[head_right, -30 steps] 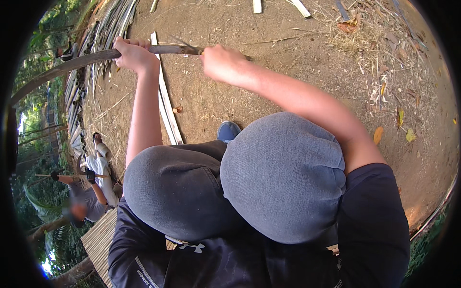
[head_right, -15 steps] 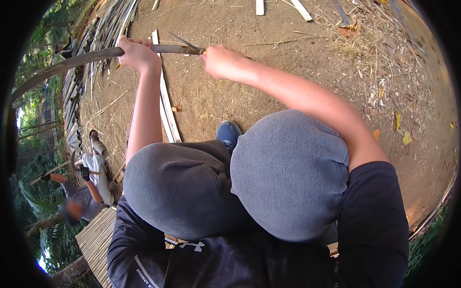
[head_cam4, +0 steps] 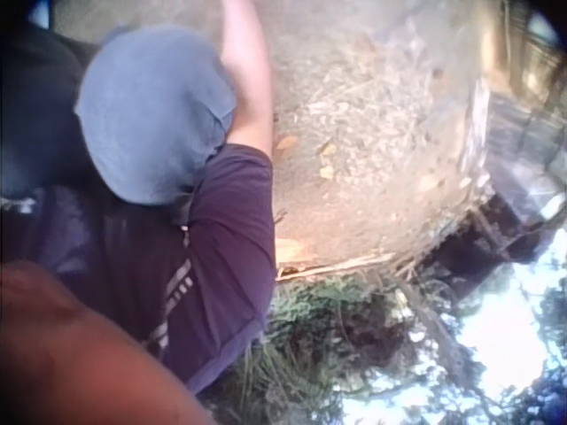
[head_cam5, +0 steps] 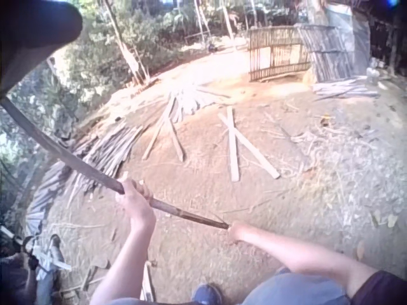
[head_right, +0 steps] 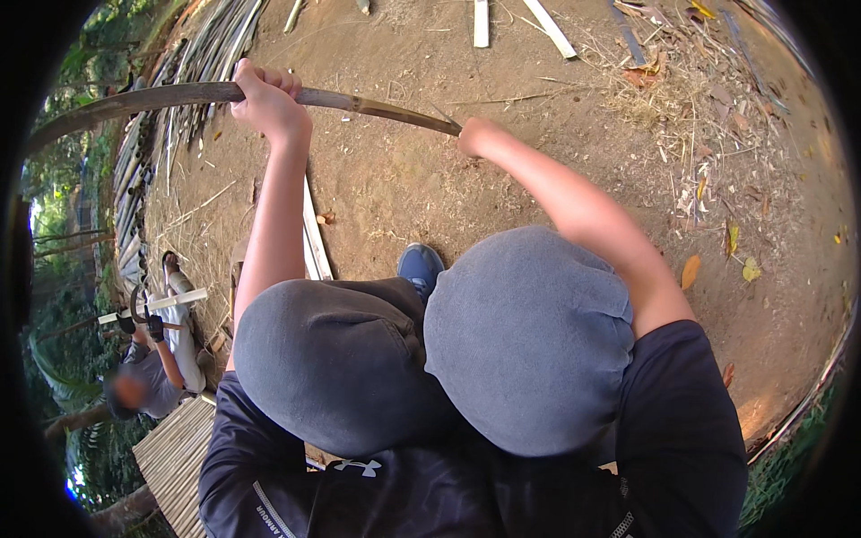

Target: The person shaves a long bamboo strip using a knife, repeatedly scraping the blade along the length of the wood while holding it by hand.

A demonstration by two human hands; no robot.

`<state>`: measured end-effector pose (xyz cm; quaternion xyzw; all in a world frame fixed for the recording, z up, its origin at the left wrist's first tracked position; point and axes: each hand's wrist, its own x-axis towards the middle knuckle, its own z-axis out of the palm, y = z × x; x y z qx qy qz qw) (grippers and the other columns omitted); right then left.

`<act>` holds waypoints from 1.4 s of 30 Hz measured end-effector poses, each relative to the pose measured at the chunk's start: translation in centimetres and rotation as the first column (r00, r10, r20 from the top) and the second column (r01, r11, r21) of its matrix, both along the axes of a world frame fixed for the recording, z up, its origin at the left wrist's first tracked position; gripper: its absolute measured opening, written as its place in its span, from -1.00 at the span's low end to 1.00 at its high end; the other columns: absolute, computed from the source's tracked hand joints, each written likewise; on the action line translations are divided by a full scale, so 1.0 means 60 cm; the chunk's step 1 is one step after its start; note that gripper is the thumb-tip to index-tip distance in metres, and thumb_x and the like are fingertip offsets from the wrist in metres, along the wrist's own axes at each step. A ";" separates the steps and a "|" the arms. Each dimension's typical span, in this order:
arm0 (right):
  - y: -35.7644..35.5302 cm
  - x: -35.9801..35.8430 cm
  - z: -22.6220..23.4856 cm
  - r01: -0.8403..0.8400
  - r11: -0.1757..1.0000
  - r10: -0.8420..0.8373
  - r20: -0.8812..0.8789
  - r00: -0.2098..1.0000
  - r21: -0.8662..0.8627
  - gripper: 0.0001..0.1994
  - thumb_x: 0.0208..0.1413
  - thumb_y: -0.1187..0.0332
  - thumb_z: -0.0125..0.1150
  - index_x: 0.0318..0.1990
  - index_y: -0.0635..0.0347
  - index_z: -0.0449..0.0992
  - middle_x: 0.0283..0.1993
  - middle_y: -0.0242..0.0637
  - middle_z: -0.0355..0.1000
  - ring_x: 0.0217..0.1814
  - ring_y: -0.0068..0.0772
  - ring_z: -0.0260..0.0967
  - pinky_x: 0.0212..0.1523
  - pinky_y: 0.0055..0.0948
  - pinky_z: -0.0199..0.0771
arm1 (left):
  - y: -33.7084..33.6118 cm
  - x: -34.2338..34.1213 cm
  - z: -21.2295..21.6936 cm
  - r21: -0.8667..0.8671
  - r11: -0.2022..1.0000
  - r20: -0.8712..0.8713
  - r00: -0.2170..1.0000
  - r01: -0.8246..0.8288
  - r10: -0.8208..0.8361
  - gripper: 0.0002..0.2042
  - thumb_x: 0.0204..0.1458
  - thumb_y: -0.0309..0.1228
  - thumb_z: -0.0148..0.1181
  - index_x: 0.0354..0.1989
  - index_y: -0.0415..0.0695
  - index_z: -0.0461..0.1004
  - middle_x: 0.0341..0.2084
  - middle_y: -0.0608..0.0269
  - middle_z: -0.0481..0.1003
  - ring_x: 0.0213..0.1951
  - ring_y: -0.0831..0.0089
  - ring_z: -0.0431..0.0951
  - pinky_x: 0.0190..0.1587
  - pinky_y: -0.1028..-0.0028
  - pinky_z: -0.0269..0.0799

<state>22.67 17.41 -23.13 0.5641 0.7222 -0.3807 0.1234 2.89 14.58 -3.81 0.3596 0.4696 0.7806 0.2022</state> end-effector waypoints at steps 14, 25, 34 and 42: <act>-0.021 -0.024 0.047 0.335 0.930 -0.361 -0.543 0.758 -0.151 -0.52 0.43 0.06 -0.27 -0.32 0.27 0.43 -0.50 -0.21 0.35 -0.41 -0.24 0.36 -0.17 -0.09 0.38 | 0.011 -0.011 0.000 -0.054 0.985 -0.009 0.986 0.164 -0.164 -0.59 0.32 -0.09 -0.05 -0.54 -0.05 0.13 -0.68 0.38 0.16 -0.60 0.53 0.20 -0.49 0.42 0.19; -0.025 -0.005 0.062 0.342 0.927 -0.372 -0.516 0.772 -0.156 -0.54 0.41 0.06 -0.24 -0.19 0.31 0.45 -0.49 -0.22 0.38 -0.56 -0.33 0.32 -0.37 -0.20 0.39 | 0.018 -0.066 0.102 0.093 0.942 -0.064 0.946 0.322 -0.317 -0.67 0.33 -0.08 -0.22 -0.43 -0.02 0.11 -0.58 0.33 0.21 -0.52 0.39 0.32 -0.33 0.32 0.36; -0.018 -0.009 0.127 0.237 0.966 -0.149 -0.519 0.842 0.106 -0.59 0.42 0.08 -0.22 -0.08 0.25 0.43 -0.39 -0.20 0.45 -0.34 -0.30 0.45 -0.23 -0.20 0.43 | 0.011 -0.052 0.103 0.250 0.967 0.028 0.999 -0.038 0.033 -0.42 0.25 0.34 -0.54 -0.47 0.08 0.08 -0.64 0.45 0.09 -0.67 0.57 -0.03 -0.65 0.53 -0.14; -0.045 -0.025 0.178 0.144 0.957 0.025 -0.566 0.824 0.251 -0.60 0.42 0.14 -0.19 0.00 0.35 0.40 -0.43 -0.17 0.46 -0.38 -0.29 0.48 -0.27 -0.16 0.46 | 0.006 0.000 0.037 0.167 0.986 -0.172 0.984 -0.011 0.040 -0.46 0.27 0.28 -0.43 -0.33 0.00 -0.02 -0.65 0.45 0.09 -0.70 0.62 0.04 -0.68 0.53 -0.10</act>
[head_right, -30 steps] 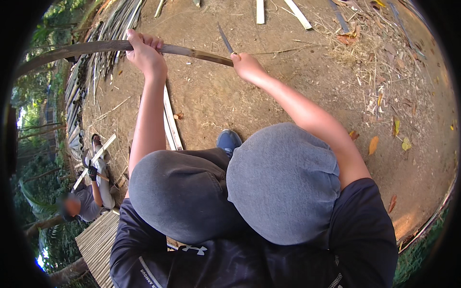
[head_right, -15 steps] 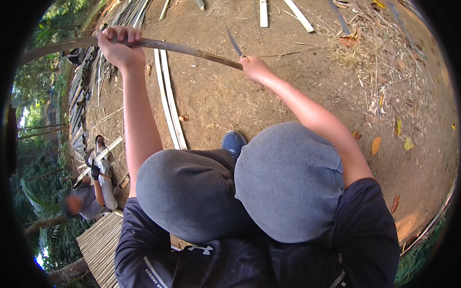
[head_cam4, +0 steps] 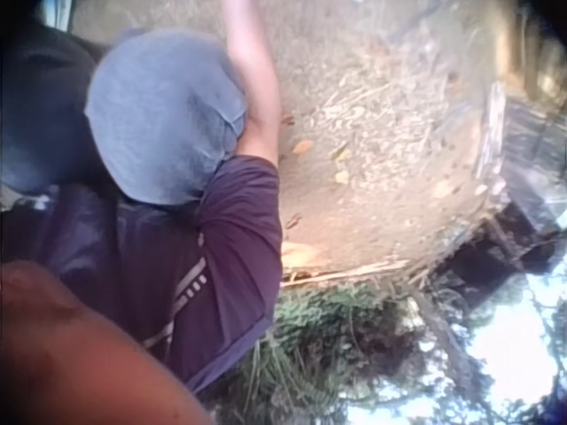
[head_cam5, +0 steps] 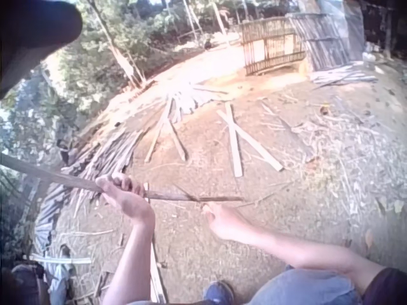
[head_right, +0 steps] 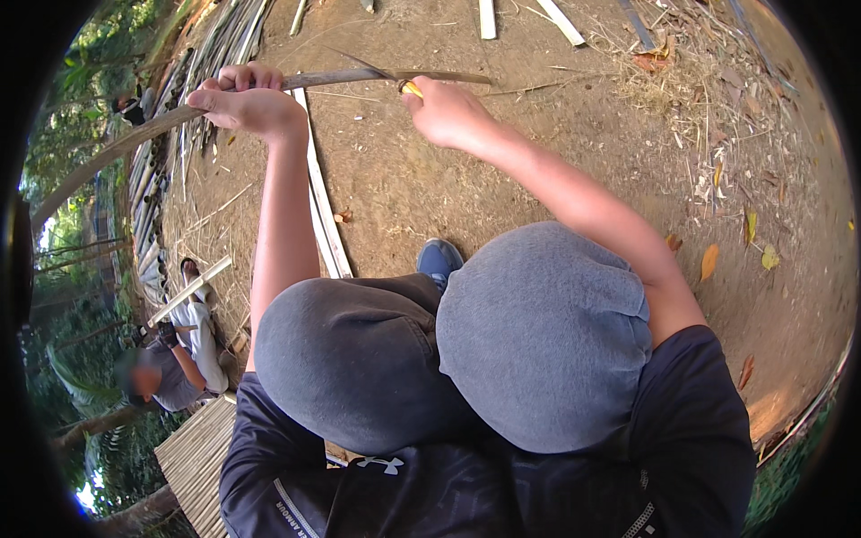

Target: The person shaves a long bamboo strip using a knife, repeatedly scraping the blade along the length of the wood while holding it by hand.

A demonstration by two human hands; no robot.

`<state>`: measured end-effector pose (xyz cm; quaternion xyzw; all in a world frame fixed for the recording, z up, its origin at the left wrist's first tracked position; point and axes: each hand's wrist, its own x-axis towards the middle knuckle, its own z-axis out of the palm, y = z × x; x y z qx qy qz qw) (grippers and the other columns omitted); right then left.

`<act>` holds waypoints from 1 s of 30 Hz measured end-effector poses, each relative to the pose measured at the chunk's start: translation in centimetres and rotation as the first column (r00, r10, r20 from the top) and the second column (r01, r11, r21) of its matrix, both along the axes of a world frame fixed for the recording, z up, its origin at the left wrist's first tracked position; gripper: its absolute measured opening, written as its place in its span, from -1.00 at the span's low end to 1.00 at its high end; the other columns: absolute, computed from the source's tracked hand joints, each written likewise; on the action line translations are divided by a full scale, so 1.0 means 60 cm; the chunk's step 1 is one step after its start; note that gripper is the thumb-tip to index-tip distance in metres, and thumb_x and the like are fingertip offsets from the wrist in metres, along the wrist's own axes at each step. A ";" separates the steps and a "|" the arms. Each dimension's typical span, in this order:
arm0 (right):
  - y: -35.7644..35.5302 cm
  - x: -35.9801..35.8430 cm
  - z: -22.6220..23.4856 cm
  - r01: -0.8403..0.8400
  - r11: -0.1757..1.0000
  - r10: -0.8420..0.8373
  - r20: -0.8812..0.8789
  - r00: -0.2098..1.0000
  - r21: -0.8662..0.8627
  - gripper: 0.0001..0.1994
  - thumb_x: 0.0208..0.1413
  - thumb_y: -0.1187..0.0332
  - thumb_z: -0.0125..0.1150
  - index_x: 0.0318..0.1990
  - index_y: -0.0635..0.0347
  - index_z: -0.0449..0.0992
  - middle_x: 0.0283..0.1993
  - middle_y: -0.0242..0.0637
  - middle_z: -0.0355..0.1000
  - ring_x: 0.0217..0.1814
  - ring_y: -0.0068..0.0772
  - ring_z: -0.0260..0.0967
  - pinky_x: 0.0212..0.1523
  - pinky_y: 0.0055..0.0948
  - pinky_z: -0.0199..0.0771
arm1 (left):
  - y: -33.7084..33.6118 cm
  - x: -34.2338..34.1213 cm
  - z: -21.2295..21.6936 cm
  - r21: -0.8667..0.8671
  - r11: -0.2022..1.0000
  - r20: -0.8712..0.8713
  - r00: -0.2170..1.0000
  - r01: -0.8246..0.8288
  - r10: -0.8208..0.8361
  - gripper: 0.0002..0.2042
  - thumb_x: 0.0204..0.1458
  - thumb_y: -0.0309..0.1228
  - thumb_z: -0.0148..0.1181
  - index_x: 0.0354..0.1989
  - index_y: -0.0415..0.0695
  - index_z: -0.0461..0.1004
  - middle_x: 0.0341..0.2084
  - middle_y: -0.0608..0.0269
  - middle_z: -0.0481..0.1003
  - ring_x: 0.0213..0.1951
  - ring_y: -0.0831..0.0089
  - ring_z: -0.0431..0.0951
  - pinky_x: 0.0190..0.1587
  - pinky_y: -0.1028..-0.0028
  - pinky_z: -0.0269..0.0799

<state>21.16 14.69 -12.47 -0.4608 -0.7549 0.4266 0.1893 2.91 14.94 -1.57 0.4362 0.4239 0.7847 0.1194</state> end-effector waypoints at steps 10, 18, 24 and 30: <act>0.004 -0.005 -0.040 0.073 0.994 -0.071 0.027 0.997 -0.080 -0.64 0.44 0.28 -0.21 0.02 0.49 0.36 -0.67 -0.57 0.18 -0.79 -0.69 -0.05 -0.81 -0.60 0.00 | -0.003 0.009 -0.003 -0.003 0.997 0.035 0.997 -0.075 0.075 -0.46 0.25 0.28 -0.34 -0.36 -0.01 -0.08 -0.69 0.46 0.07 -0.72 0.63 0.04 -0.70 0.50 -0.14; 0.011 -0.009 -0.009 0.001 0.987 0.004 0.034 0.999 -0.162 -0.64 0.44 0.29 -0.24 0.02 0.46 0.40 -0.63 -0.50 0.25 -0.73 -0.68 0.06 -0.78 -0.51 0.13 | -0.008 0.018 -0.003 0.004 0.997 0.063 0.995 -0.080 0.080 -0.47 0.28 0.25 -0.33 -0.38 -0.01 -0.08 -0.71 0.46 0.06 -0.74 0.63 0.00 -0.70 0.48 -0.19; -0.006 0.001 0.009 0.011 0.982 -0.004 0.039 0.999 -0.189 -0.67 0.42 0.24 -0.17 -0.15 0.33 0.45 -0.56 -0.29 0.36 -0.59 -0.43 0.32 -0.47 -0.24 0.40 | -0.006 0.008 -0.005 0.006 0.996 0.055 0.994 -0.092 0.091 -0.48 0.29 0.23 -0.33 -0.34 -0.02 -0.06 -0.71 0.45 0.05 -0.73 0.62 -0.01 -0.69 0.48 -0.18; 0.017 -0.005 0.009 -0.025 0.978 0.043 0.086 0.995 -0.205 -0.64 0.41 0.32 -0.22 -0.03 0.49 0.43 -0.62 -0.42 0.25 -0.71 -0.66 0.08 -0.76 -0.50 0.14 | 0.001 0.005 -0.005 0.003 0.994 0.052 0.993 -0.109 0.108 -0.51 0.31 0.21 -0.37 -0.33 -0.01 -0.06 -0.71 0.43 0.04 -0.74 0.62 -0.02 -0.71 0.48 -0.17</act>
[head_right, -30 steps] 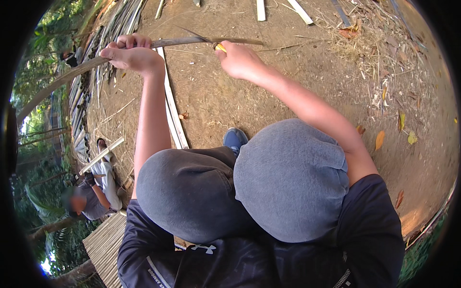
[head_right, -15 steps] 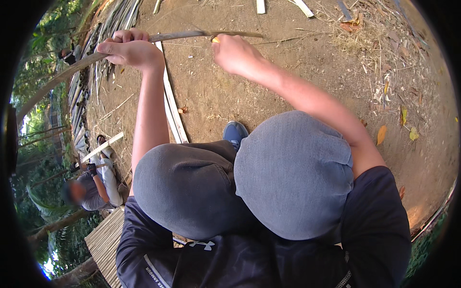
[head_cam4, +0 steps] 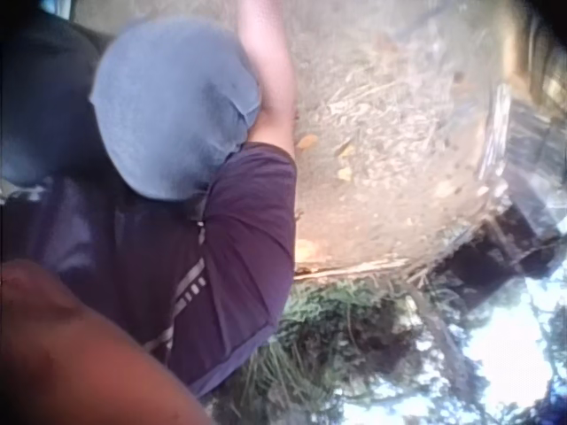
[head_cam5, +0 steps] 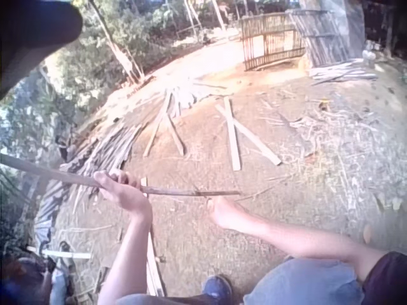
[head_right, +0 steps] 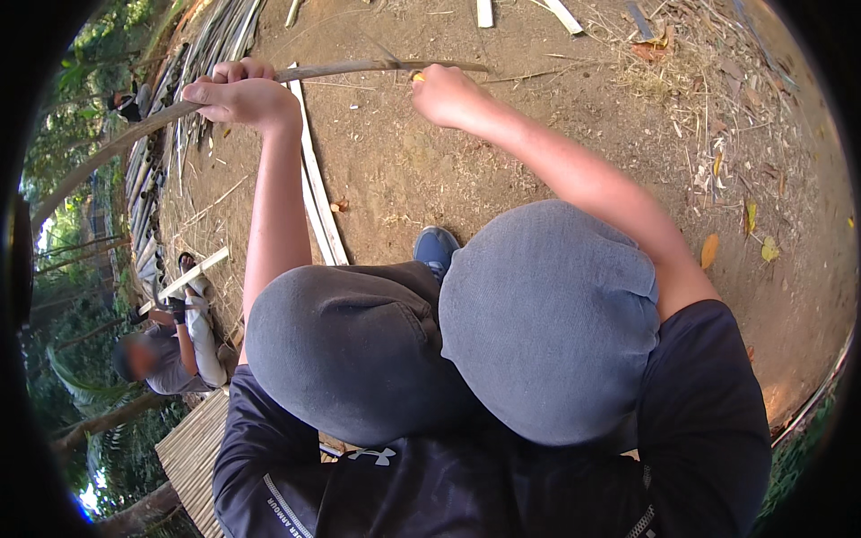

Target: The person shaves a long bamboo strip using a knife, repeatedly scraping the blade along the length of the wood while holding it by hand.

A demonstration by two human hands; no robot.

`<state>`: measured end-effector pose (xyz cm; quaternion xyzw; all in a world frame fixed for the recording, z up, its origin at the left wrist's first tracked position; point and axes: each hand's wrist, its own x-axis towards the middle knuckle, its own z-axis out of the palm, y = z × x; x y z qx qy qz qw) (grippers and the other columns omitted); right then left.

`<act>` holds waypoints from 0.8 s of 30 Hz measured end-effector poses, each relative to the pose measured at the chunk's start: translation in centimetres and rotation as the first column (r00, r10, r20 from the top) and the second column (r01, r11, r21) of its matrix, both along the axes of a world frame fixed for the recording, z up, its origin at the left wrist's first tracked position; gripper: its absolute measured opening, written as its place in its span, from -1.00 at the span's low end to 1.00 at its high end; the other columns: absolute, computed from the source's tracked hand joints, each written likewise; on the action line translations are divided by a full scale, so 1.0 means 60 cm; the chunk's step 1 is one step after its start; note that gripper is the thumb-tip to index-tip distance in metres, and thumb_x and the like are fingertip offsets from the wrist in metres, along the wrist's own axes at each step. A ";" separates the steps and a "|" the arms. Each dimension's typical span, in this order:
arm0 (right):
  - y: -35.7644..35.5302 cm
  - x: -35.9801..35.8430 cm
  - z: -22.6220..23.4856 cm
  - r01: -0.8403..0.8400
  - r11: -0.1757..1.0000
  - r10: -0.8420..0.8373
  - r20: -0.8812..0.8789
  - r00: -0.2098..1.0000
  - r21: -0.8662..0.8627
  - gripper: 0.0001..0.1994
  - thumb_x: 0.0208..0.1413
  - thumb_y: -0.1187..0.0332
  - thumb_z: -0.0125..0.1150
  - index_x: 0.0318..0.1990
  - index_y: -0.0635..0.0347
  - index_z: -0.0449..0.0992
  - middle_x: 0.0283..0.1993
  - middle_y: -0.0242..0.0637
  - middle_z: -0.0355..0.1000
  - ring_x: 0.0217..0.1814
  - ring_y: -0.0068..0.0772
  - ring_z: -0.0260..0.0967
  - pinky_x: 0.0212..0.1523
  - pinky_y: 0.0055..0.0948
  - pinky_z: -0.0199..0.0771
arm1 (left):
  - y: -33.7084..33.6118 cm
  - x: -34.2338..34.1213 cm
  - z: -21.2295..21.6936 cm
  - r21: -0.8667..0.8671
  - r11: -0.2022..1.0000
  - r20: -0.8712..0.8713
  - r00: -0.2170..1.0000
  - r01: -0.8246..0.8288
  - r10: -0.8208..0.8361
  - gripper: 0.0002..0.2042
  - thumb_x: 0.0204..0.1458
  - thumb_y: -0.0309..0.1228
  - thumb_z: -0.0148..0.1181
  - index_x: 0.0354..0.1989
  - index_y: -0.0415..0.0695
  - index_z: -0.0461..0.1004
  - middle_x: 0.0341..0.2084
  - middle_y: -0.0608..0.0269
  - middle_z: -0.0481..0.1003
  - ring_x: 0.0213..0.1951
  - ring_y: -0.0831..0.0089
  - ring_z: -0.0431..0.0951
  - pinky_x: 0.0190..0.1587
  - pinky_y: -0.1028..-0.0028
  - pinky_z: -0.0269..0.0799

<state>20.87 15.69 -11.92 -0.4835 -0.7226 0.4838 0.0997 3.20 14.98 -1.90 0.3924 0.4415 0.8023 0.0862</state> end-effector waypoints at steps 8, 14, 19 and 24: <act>0.039 0.010 -0.075 0.063 0.993 -0.048 0.143 0.989 -0.101 -0.65 0.41 0.28 -0.17 0.02 0.37 0.47 -0.52 -0.40 0.32 -0.65 -0.67 0.10 -0.70 -0.54 0.15 | -0.002 -0.008 -0.002 -0.020 1.000 0.055 0.998 -0.019 0.020 -0.57 0.35 0.15 -0.39 -0.33 0.03 -0.07 -0.69 0.45 0.03 -0.72 0.63 -0.03 -0.70 0.49 -0.18; -0.010 0.006 -0.111 0.080 0.971 -0.050 -0.138 0.989 0.225 -0.66 0.41 0.21 -0.16 0.01 0.33 0.41 -0.49 -0.33 0.36 -0.61 -0.55 0.24 -0.61 -0.42 0.31 | -0.005 -0.019 -0.008 -0.003 1.000 0.025 1.000 -0.016 0.016 -0.46 0.27 0.26 -0.30 -0.42 0.01 -0.07 -0.71 0.49 0.04 -0.72 0.66 0.02 -0.71 0.52 -0.17; 0.060 0.051 -0.202 0.267 0.907 -0.226 0.160 0.961 -0.325 -0.67 0.36 0.16 -0.11 -0.12 0.26 0.44 -0.46 -0.25 0.40 -0.60 -0.39 0.33 -0.62 -0.29 0.31 | -0.003 -0.039 -0.011 0.111 0.980 0.096 0.980 0.165 -0.175 -0.57 0.31 0.14 -0.36 -0.42 0.05 0.01 -0.68 0.44 0.12 -0.72 0.62 0.02 -0.70 0.53 -0.11; 0.051 0.078 -0.250 0.468 0.783 -0.526 -0.035 0.850 -0.409 -0.65 0.34 0.12 -0.08 -0.14 0.28 0.44 -0.47 -0.27 0.40 -0.62 -0.41 0.32 -0.66 -0.28 0.30 | 0.002 -0.050 -0.008 0.100 0.974 0.087 0.973 0.203 -0.212 -0.53 0.29 0.21 -0.40 -0.40 0.06 0.10 -0.60 0.38 0.22 -0.69 0.58 0.12 -0.63 0.49 0.12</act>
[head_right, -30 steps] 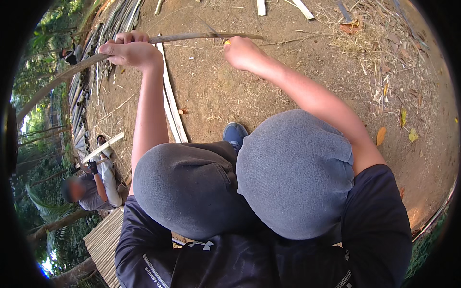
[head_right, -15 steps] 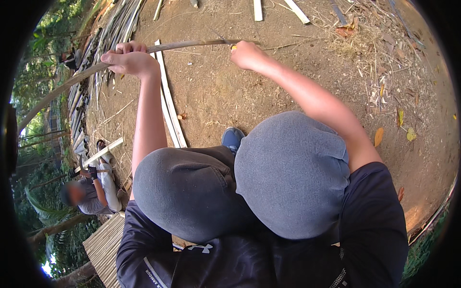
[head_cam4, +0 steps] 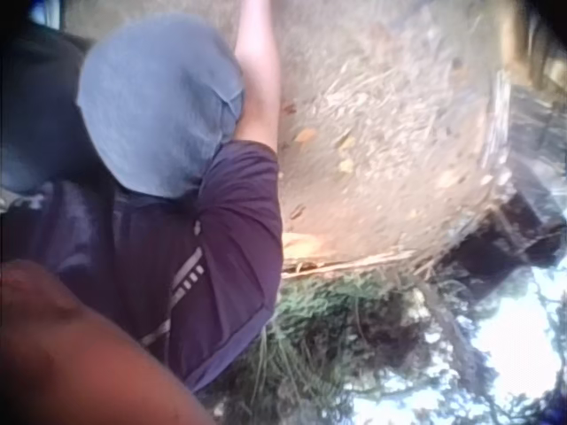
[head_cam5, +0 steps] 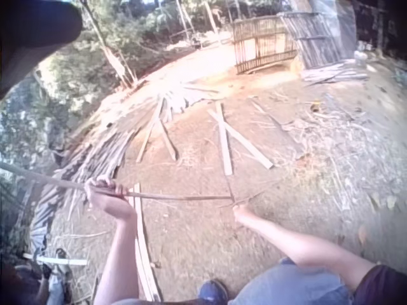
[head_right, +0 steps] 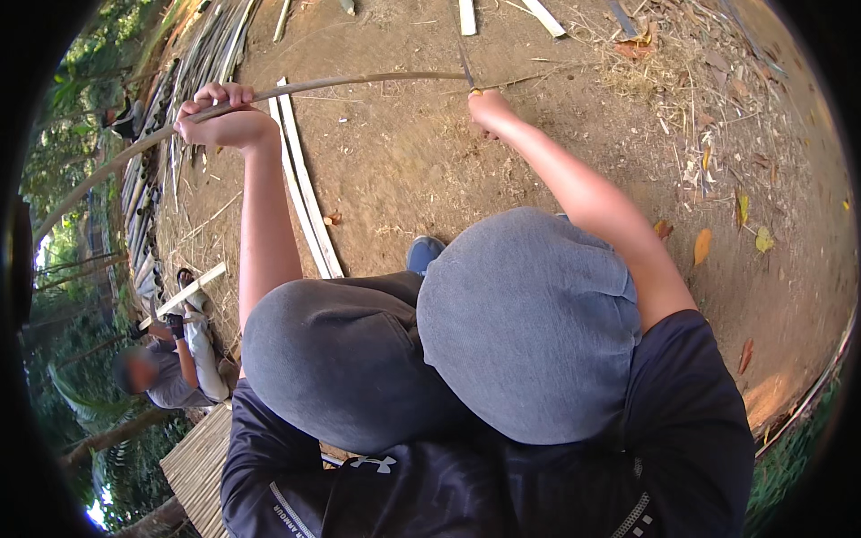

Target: The person shaves a long bamboo strip using a knife, repeatedly scraping the blade along the length of the wood while holding it by hand.

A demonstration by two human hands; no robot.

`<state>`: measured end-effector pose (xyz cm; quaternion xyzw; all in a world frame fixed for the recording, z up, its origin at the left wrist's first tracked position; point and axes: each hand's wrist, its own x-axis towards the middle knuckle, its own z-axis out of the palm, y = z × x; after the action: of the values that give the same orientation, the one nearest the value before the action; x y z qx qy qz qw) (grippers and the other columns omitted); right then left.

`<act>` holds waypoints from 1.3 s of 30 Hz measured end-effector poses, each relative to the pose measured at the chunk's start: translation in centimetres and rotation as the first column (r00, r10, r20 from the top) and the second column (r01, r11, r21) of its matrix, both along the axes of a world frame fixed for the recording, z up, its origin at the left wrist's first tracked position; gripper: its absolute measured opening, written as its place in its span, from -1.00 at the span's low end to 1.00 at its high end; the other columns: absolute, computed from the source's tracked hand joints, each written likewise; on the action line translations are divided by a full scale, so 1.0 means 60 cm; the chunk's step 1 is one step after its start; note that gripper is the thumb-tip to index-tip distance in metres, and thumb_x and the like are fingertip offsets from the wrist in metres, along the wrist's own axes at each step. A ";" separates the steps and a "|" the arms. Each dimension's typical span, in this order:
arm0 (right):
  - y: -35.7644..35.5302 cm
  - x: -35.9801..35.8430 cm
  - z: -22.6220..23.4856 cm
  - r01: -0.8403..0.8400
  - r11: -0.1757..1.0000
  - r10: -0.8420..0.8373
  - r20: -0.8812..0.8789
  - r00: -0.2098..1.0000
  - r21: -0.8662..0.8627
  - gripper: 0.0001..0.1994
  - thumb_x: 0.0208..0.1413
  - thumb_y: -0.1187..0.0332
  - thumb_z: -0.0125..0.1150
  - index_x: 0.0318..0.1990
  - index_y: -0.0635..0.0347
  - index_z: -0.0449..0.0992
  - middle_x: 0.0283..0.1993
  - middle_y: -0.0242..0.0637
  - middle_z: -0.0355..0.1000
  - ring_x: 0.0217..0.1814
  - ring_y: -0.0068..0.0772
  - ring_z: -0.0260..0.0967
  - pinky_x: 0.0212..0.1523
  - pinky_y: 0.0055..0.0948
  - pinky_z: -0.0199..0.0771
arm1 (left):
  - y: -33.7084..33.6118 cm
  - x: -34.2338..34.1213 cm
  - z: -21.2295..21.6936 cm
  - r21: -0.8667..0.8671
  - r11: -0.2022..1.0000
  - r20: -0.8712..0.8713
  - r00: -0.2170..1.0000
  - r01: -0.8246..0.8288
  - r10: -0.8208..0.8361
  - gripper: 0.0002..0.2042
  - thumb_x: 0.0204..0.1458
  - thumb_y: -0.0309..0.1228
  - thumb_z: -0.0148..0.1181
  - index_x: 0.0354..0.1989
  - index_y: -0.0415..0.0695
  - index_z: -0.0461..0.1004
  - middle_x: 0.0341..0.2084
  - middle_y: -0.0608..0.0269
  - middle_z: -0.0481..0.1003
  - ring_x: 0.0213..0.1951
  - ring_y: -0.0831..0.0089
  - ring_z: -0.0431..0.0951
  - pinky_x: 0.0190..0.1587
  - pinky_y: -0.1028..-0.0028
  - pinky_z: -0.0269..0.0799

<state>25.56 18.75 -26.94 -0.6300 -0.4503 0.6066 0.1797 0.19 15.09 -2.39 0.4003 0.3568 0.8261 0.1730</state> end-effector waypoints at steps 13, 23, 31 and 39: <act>-0.019 -0.011 0.081 -0.206 0.946 0.226 -0.055 0.972 0.250 -0.64 0.36 0.10 -0.11 -0.07 0.25 0.41 -0.46 -0.32 0.39 -0.53 -0.51 0.34 -0.45 -0.42 0.39 | -0.016 0.027 0.040 -0.082 0.977 -0.384 0.910 -0.198 0.153 -0.58 0.31 0.11 -0.26 -0.12 -0.03 -0.02 -0.66 0.29 0.36 -0.73 0.50 0.38 -0.62 0.50 0.47; -0.044 -0.051 0.197 -0.522 0.742 0.475 0.219 0.852 0.420 -0.53 0.47 0.04 -0.35 -0.26 0.19 0.41 -0.63 -0.53 0.06 -0.66 -0.64 -0.04 -0.60 -0.53 0.22 | -0.014 0.041 0.024 -0.113 0.984 -0.233 0.967 -0.135 0.106 -0.51 0.26 0.20 -0.14 -0.05 0.03 0.01 -0.77 0.41 0.13 -0.74 0.57 0.15 -0.68 0.44 0.15; -0.063 -0.071 0.210 -0.458 0.722 0.420 0.198 0.886 0.518 -0.51 0.48 0.08 -0.37 -0.23 0.27 0.43 -0.64 -0.54 0.06 -0.69 -0.69 -0.09 -0.72 -0.53 0.11 | -0.010 0.060 0.032 -0.047 0.993 -0.279 0.956 -0.111 0.094 -0.62 0.31 0.05 -0.08 -0.12 0.03 0.00 -0.76 0.39 0.12 -0.75 0.59 0.13 -0.67 0.45 0.16; -0.070 -0.070 0.250 -0.512 0.730 0.459 0.230 0.858 0.454 -0.53 0.48 0.09 -0.31 -0.23 0.27 0.44 -0.64 -0.45 0.18 -0.68 -0.56 0.07 -0.56 -0.37 0.33 | -0.006 0.054 0.036 -0.083 0.990 -0.227 0.970 -0.112 0.091 -0.74 0.37 -0.11 -0.13 -0.13 0.02 0.00 -0.76 0.38 0.14 -0.75 0.60 0.16 -0.69 0.49 0.16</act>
<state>21.38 14.57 -11.97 -0.4517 -0.7488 0.4617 0.1485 3.46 14.72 -0.23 0.4627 0.4330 0.7659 0.1085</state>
